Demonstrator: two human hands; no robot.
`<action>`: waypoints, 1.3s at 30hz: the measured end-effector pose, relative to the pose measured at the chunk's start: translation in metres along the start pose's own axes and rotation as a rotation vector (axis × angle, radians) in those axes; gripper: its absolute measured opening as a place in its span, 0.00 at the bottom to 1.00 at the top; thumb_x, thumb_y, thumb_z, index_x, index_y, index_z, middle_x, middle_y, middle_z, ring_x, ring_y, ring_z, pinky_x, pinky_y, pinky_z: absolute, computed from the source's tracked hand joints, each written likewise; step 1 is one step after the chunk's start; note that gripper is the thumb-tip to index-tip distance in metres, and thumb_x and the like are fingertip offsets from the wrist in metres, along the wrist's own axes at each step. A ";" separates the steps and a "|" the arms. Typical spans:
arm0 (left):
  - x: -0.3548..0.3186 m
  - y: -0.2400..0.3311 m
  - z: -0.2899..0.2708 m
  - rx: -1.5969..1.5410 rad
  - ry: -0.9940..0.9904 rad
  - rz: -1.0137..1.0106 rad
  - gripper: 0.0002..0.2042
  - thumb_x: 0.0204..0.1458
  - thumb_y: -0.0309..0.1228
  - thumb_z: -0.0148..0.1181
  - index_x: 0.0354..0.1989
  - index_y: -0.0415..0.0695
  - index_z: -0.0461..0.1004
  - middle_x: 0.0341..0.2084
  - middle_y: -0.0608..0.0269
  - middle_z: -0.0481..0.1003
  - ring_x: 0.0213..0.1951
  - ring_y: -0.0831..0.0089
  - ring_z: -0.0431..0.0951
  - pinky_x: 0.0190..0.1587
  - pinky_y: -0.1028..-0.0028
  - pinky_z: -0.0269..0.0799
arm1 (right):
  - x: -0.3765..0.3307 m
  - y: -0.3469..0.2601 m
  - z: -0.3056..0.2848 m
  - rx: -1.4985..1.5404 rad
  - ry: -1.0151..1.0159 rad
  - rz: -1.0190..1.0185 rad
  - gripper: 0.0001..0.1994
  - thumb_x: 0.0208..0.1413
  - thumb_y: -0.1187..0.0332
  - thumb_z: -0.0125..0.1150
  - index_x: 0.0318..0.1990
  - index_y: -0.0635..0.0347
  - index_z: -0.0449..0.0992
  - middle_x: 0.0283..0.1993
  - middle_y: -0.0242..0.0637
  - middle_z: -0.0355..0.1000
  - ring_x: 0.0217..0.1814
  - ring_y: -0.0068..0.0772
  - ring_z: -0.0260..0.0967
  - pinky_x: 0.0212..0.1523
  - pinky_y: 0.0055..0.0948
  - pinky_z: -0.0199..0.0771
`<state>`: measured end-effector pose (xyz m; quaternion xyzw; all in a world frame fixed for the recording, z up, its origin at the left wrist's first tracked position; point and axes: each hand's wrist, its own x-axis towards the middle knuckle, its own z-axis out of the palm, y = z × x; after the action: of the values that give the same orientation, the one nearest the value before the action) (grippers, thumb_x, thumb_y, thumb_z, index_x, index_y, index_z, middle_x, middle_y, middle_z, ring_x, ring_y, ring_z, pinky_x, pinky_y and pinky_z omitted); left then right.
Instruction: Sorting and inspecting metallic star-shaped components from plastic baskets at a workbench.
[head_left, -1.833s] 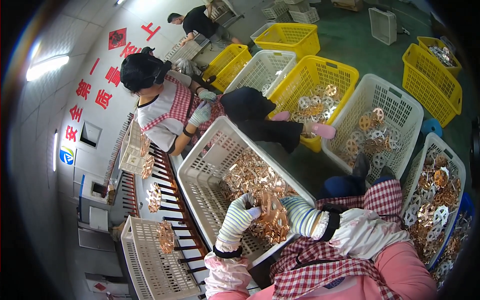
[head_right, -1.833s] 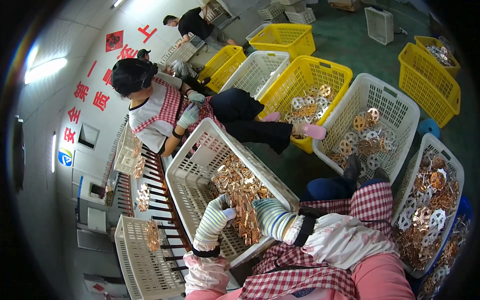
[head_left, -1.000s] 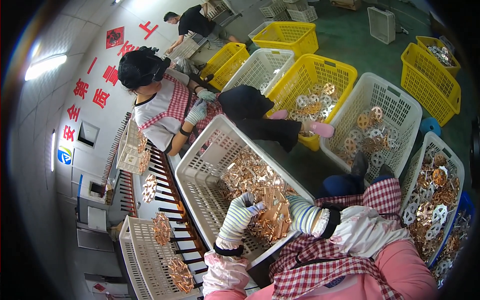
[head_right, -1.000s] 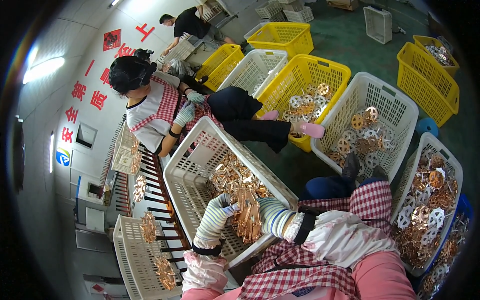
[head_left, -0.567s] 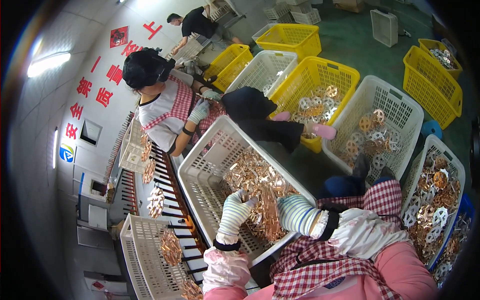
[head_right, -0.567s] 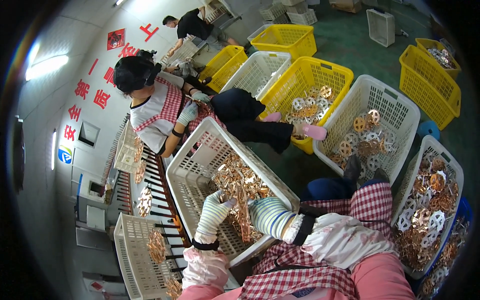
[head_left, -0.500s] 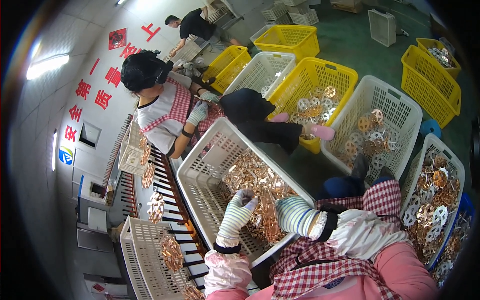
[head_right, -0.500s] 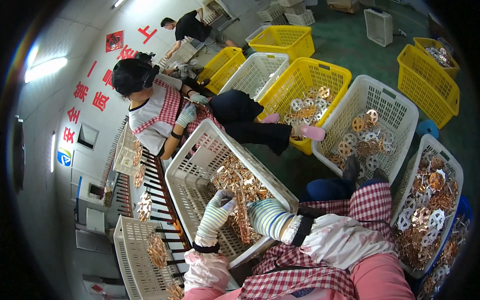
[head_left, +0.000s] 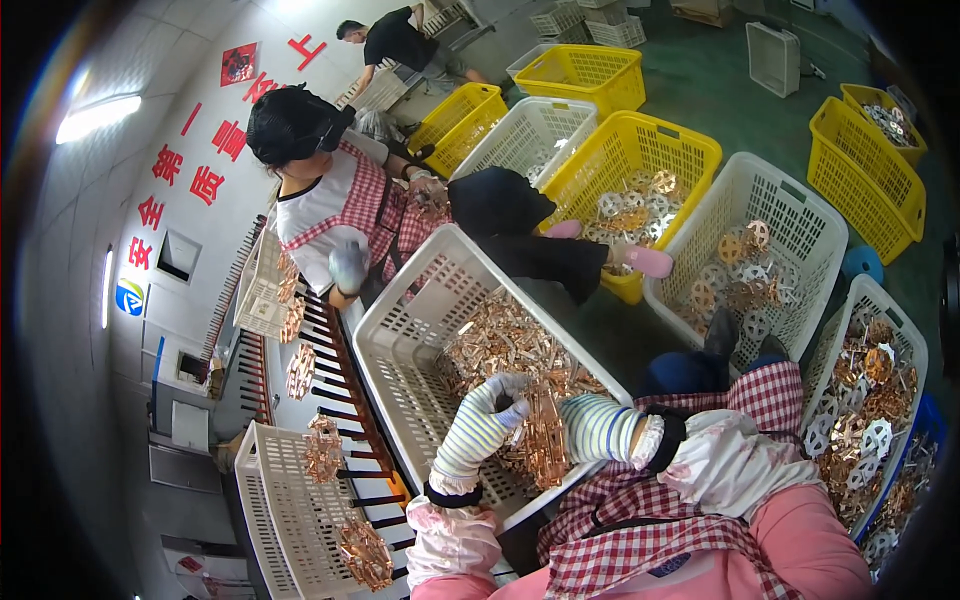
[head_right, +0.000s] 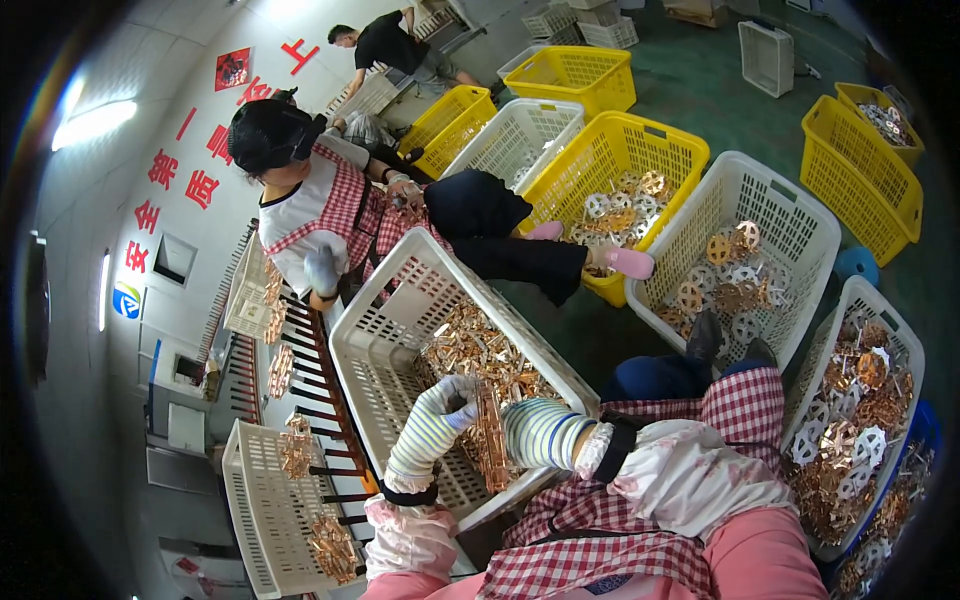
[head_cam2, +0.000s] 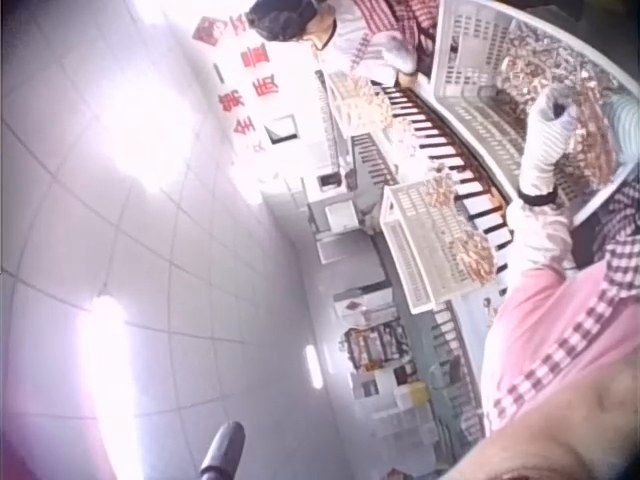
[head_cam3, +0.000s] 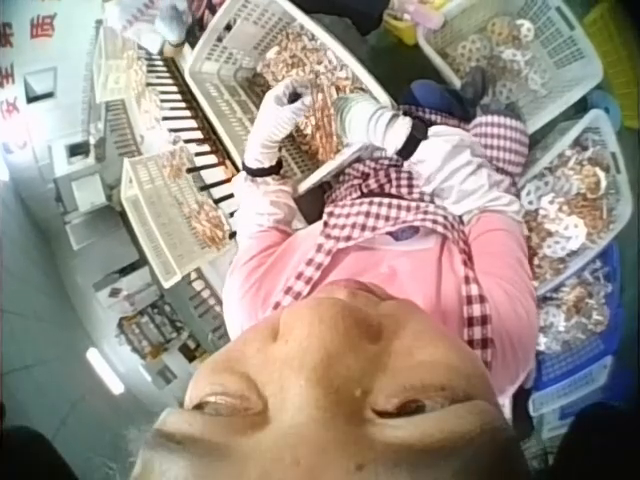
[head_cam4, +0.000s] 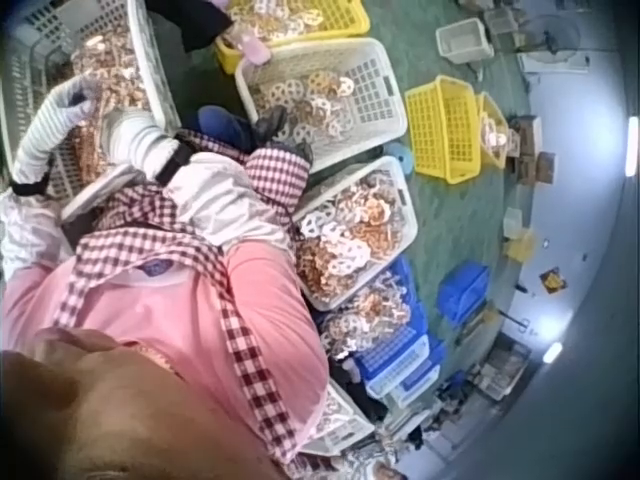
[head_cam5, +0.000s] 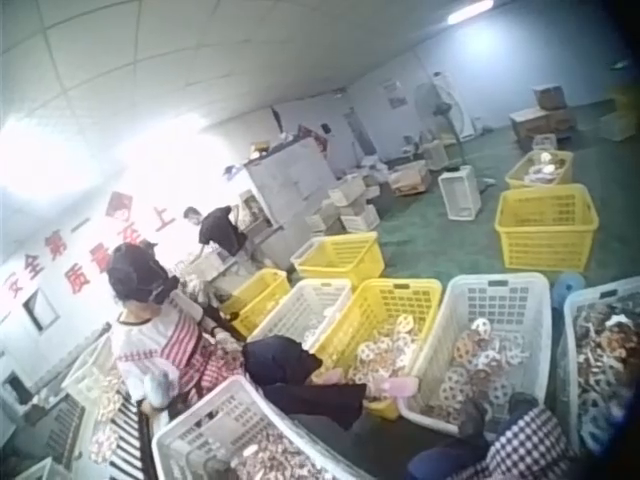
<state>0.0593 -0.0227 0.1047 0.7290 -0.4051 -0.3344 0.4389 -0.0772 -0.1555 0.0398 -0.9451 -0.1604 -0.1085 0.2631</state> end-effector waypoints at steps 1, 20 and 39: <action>-0.001 0.003 0.001 -0.059 -0.006 -0.064 0.14 0.51 0.27 0.59 0.45 0.36 0.70 0.26 0.70 0.68 0.27 0.84 0.66 0.31 0.82 0.65 | 0.001 0.001 0.001 0.015 -0.023 -0.008 0.07 0.39 0.67 0.56 0.20 0.61 0.76 0.23 0.43 0.73 0.27 0.46 0.72 0.31 0.40 0.72; 0.003 -0.020 -0.013 0.232 0.500 0.018 0.05 0.44 0.19 0.56 0.23 0.42 0.67 0.17 0.70 0.66 0.22 0.84 0.61 0.24 0.80 0.61 | -0.004 0.011 0.030 0.350 0.178 0.381 0.12 0.33 0.65 0.62 0.22 0.67 0.72 0.22 0.50 0.70 0.26 0.50 0.70 0.30 0.42 0.71; 0.003 0.016 0.022 -0.075 0.248 -0.049 0.15 0.37 0.27 0.69 0.23 0.45 0.63 0.18 0.77 0.60 0.22 0.87 0.56 0.23 0.83 0.52 | -0.007 0.006 0.014 0.126 0.170 0.097 0.07 0.33 0.70 0.60 0.23 0.63 0.74 0.21 0.47 0.71 0.25 0.49 0.71 0.27 0.42 0.71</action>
<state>0.0375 -0.0378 0.1099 0.7577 -0.3170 -0.2671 0.5041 -0.0802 -0.1543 0.0231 -0.9208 -0.0982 -0.1650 0.3396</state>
